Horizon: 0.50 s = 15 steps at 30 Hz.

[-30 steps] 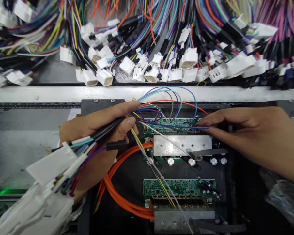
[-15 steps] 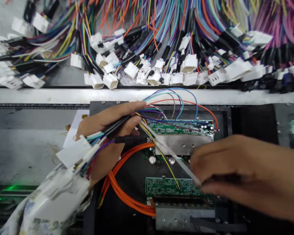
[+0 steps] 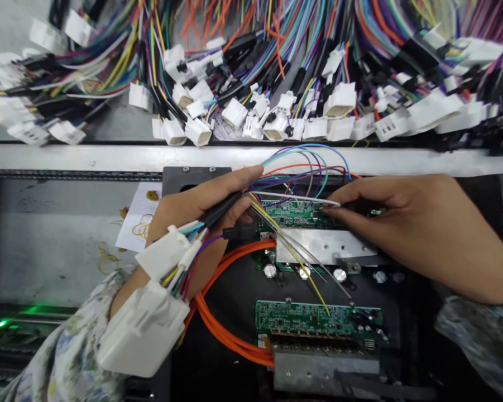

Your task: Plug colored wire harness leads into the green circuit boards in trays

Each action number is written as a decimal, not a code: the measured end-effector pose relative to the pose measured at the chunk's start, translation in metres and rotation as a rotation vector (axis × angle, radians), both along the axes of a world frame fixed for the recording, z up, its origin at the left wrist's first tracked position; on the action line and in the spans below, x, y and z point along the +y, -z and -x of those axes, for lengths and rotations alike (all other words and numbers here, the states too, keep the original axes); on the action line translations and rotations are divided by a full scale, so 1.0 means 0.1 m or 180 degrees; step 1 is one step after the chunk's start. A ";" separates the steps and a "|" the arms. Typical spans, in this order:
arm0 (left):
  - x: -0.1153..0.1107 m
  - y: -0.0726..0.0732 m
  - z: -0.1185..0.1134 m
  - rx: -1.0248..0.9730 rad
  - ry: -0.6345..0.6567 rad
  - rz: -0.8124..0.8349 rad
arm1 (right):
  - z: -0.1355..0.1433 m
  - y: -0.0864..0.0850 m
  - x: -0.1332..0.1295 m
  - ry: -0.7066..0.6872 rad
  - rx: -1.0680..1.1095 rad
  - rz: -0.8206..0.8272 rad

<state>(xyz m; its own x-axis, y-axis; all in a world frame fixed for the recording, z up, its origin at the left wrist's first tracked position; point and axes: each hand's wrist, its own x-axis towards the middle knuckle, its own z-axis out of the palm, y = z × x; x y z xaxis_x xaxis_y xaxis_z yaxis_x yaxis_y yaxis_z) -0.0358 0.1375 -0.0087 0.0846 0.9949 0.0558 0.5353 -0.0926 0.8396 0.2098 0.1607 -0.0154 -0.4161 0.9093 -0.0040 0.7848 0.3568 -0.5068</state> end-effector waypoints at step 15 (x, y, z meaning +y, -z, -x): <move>-0.01 0.01 0.01 0.0029 -0.0067 0.0063 | -0.04 -0.01 0.01 -0.0194 -0.0226 -0.0169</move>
